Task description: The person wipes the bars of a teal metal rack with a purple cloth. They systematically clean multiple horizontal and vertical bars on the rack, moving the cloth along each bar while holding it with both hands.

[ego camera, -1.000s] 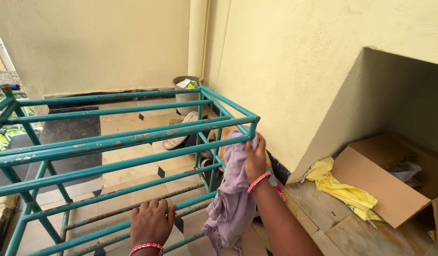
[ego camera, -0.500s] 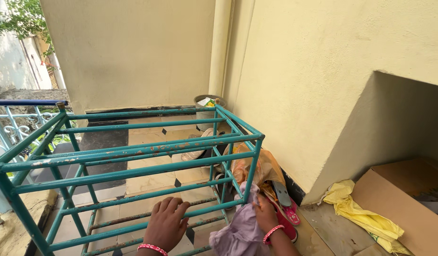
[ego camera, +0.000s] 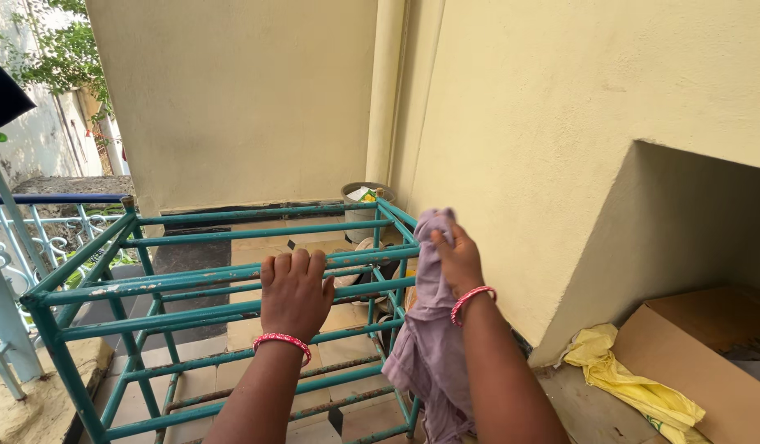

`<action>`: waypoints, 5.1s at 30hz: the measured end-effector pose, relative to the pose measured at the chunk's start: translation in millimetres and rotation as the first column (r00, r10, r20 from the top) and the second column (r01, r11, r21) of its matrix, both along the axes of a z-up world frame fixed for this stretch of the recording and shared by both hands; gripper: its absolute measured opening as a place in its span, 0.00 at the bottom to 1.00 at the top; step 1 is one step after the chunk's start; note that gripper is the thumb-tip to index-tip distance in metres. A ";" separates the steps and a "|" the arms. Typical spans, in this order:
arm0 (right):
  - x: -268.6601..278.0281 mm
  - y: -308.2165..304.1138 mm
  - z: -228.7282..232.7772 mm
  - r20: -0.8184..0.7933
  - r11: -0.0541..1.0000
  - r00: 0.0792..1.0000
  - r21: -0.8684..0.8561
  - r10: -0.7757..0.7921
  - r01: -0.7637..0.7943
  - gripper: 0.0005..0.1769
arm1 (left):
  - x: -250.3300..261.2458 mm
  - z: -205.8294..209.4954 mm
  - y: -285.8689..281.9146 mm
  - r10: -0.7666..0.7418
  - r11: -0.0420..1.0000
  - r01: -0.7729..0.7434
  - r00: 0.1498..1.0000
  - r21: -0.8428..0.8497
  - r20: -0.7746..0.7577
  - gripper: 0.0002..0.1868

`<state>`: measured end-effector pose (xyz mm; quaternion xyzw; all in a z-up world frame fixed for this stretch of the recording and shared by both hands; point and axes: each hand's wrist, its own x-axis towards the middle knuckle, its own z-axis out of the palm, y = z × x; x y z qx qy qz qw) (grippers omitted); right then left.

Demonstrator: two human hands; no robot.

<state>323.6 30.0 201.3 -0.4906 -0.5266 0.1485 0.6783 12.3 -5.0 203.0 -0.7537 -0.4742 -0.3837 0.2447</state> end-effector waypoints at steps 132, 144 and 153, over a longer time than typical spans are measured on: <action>-487.9 8.9 42.0 0.811 0.945 0.549 -0.017 0.204 -0.326 0.17 | -280.1 -102.2 68.7 0.084 0.992 0.047 0.461 -0.119 0.883 0.18; -435.9 -29.5 24.5 0.914 0.892 0.310 0.353 -0.264 -0.282 0.22 | -280.8 -99.9 57.7 -0.042 0.995 0.102 0.449 -0.005 0.892 0.11; -421.3 -31.3 32.8 0.843 0.981 0.515 0.193 -0.155 -0.020 0.23 | -293.1 -95.4 57.7 -0.157 0.889 0.454 0.201 0.049 0.967 0.17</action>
